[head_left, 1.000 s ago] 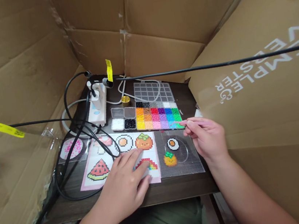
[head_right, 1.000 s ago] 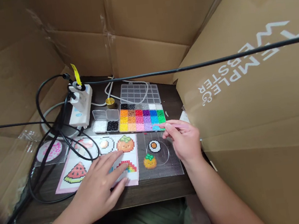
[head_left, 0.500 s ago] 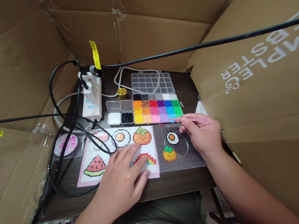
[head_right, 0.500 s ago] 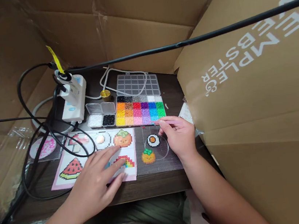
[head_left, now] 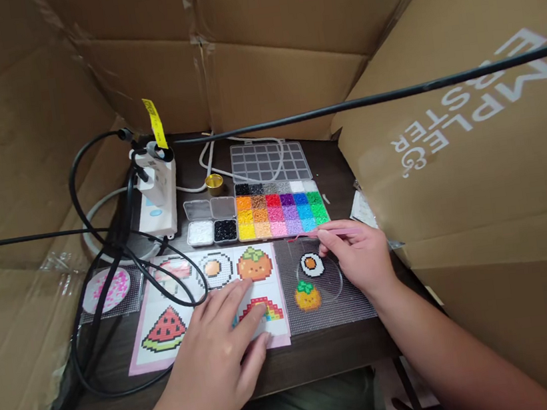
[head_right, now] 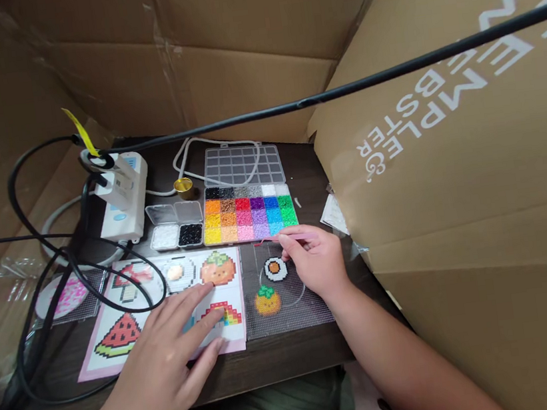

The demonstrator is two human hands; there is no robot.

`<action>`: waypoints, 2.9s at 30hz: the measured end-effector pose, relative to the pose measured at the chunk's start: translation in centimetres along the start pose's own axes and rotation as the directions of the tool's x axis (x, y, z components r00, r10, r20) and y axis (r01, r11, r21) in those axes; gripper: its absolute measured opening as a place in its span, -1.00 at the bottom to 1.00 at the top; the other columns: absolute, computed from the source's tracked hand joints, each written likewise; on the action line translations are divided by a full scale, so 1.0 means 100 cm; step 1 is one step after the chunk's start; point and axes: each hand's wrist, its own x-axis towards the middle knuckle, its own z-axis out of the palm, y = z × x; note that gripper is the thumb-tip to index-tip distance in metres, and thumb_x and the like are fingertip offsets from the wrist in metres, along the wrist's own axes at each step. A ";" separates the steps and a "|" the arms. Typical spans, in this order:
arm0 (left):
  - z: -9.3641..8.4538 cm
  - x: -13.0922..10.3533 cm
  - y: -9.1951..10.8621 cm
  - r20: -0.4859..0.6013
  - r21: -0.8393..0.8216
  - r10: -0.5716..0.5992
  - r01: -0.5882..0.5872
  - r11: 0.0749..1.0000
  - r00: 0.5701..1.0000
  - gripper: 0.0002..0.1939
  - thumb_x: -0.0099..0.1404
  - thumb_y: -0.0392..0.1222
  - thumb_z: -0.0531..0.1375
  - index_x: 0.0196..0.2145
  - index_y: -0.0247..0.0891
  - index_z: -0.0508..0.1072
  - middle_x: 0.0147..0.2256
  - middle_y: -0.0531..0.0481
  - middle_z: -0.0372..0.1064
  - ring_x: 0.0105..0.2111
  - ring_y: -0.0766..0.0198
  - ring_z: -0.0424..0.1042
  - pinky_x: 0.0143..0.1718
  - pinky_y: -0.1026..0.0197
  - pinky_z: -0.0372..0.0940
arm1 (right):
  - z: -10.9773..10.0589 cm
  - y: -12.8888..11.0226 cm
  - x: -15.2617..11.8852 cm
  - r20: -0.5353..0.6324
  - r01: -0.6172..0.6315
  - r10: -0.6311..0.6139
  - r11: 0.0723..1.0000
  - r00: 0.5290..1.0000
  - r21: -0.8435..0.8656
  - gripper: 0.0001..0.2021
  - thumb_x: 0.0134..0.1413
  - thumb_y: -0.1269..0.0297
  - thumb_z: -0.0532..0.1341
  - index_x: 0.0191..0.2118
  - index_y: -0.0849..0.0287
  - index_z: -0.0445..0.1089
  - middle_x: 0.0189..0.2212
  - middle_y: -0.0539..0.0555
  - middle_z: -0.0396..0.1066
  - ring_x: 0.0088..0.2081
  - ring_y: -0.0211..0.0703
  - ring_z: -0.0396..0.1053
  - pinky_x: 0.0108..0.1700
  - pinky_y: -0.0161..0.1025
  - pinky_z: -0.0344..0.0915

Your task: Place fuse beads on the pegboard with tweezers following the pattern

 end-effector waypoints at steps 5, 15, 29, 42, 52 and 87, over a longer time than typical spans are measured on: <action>0.001 0.000 -0.001 0.000 -0.004 0.007 -0.007 1.000 1.000 -0.71 0.39 -0.23 0.12 0.05 -0.13 0.42 0.23 -0.19 0.25 0.19 -0.08 0.24 0.07 -0.21 0.28 | 0.002 0.000 0.001 -0.003 -0.008 0.008 1.000 1.000 -0.014 -0.88 -0.02 0.25 0.35 -0.40 0.18 0.59 -0.61 0.03 0.49 -0.59 -0.24 0.39 -0.49 -0.26 0.41; 0.001 0.001 0.000 -0.013 -0.009 0.007 -0.007 1.000 1.000 -0.71 0.40 -0.23 0.12 0.05 -0.14 0.42 0.23 -0.21 0.26 0.19 -0.08 0.24 0.07 -0.22 0.28 | 0.001 0.000 0.000 0.023 -0.029 0.030 1.000 0.999 -0.011 -0.87 0.01 0.27 0.34 -0.38 0.21 0.60 -0.52 0.07 0.55 -0.57 -0.27 0.39 -0.45 -0.28 0.41; 0.001 0.000 -0.001 -0.014 -0.002 0.020 -0.020 1.000 1.000 -0.72 0.39 -0.21 0.13 0.04 -0.15 0.44 0.21 -0.21 0.28 0.18 -0.08 0.26 0.07 -0.21 0.29 | 0.000 0.003 0.001 0.019 0.007 -0.007 1.000 1.000 -0.015 -0.87 0.03 0.26 0.35 -0.36 0.22 0.60 -0.50 0.07 0.56 -0.57 -0.28 0.41 -0.47 -0.29 0.43; 0.000 0.002 0.000 -0.004 -0.018 0.008 -0.008 1.000 1.000 -0.73 0.39 -0.21 0.13 0.02 -0.17 0.46 0.22 -0.21 0.29 0.20 -0.09 0.26 0.11 -0.23 0.27 | -0.001 0.000 0.003 -0.048 0.073 -0.071 0.997 0.996 0.031 -0.88 0.03 0.27 0.38 -0.37 0.22 0.59 -0.46 0.10 0.58 -0.59 -0.30 0.38 -0.49 -0.29 0.41; 0.001 0.000 0.000 -0.025 -0.019 0.015 -0.015 1.000 1.000 -0.72 0.40 -0.20 0.13 0.02 -0.21 0.48 0.22 -0.24 0.31 0.20 -0.12 0.28 0.10 -0.24 0.29 | -0.002 -0.002 0.003 -0.052 0.082 -0.081 0.997 0.995 0.006 -0.86 0.03 0.24 0.38 -0.36 0.20 0.59 -0.48 0.09 0.58 -0.58 -0.27 0.39 -0.48 -0.26 0.44; 0.005 -0.004 -0.003 -0.063 -0.019 0.031 -0.033 0.999 0.997 -0.73 0.39 -0.24 0.14 -0.01 -0.29 0.52 0.19 -0.24 0.36 0.20 -0.13 0.31 0.12 -0.27 0.31 | -0.001 0.002 0.004 -0.062 0.091 -0.092 0.996 0.994 -0.013 -0.84 0.04 0.18 0.38 -0.34 0.17 0.58 -0.44 0.08 0.58 -0.57 -0.25 0.40 -0.47 -0.24 0.42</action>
